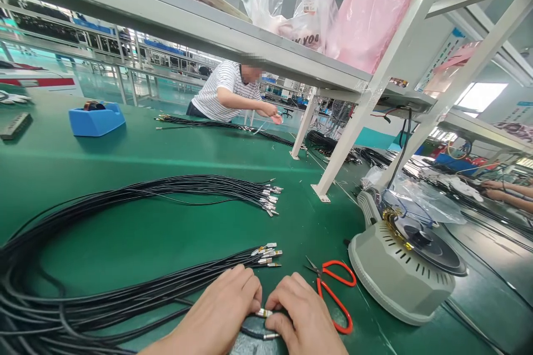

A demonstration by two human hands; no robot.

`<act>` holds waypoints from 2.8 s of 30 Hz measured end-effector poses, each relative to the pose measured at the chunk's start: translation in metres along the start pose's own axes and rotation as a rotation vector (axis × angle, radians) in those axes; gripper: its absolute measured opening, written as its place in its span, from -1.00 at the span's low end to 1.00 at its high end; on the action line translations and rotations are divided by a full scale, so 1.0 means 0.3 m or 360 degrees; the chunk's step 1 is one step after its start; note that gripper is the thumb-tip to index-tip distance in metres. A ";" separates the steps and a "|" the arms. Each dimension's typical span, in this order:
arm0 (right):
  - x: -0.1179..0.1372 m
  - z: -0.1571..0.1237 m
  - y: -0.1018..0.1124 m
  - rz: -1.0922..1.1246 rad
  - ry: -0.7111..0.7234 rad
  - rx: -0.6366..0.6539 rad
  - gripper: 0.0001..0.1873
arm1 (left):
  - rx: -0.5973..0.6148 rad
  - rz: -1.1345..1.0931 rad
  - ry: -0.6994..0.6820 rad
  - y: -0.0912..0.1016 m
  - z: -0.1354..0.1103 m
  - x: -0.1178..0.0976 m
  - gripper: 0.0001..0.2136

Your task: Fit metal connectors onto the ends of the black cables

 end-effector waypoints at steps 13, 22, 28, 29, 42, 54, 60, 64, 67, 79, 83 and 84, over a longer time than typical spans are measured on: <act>-0.003 -0.010 0.035 0.0684 0.0005 -0.0203 -0.65 | 0.0141 -0.0405 -0.0059 0.056 -0.045 -0.052 -0.69; -0.010 -0.008 0.032 0.0986 0.0066 -0.0124 -0.60 | 0.0043 -0.0630 -0.0045 0.046 -0.045 -0.049 -0.68; 0.001 -0.010 0.032 0.0986 0.0088 -0.0108 -0.63 | 0.0173 -0.0851 -0.0061 0.046 -0.042 -0.050 -0.70; 0.004 -0.011 0.031 0.0985 0.0088 -0.0108 -0.63 | 0.0186 -0.0874 -0.0068 0.045 -0.041 -0.050 -0.70; -0.004 -0.007 0.040 0.1029 0.0081 -0.0106 -0.60 | 0.0210 -0.1092 -0.0109 0.065 -0.044 -0.054 -0.64; 0.015 -0.013 0.032 0.0640 0.0154 -0.0136 -0.70 | 0.0123 -0.0457 -0.0153 0.017 -0.031 -0.034 -0.66; 0.005 -0.004 0.012 0.0637 0.0238 -0.0195 -0.63 | 0.0035 -0.0225 -0.0228 -0.004 -0.043 -0.045 -0.66; 0.000 0.000 -0.004 0.0527 0.0228 -0.0203 -0.63 | -0.0005 -0.0120 -0.0244 -0.016 -0.042 -0.042 -0.68; -0.003 0.000 -0.011 0.0587 0.0183 -0.0216 -0.63 | 0.0015 -0.0134 -0.0225 -0.014 -0.039 -0.045 -0.69; -0.010 0.029 0.004 0.1612 0.0100 -0.0063 -0.29 | 0.0076 -0.0867 -0.0297 0.018 -0.012 -0.024 -0.62; -0.015 0.026 0.008 0.1556 0.0120 -0.0105 -0.32 | 0.0070 -0.0881 -0.0252 0.014 -0.012 -0.015 -0.61; -0.015 0.023 0.014 0.1524 0.0119 -0.0125 -0.34 | 0.0045 -0.0827 -0.0247 0.022 -0.015 -0.018 -0.61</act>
Point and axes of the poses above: each hand's wrist, its own z-axis towards the middle knuckle, its own y-axis out of the back of the hand, x = y × z, the point moved 4 cm from there along z, towards the middle knuckle, and after that the axes turned 13 degrees about x, right-handed, at the moved point
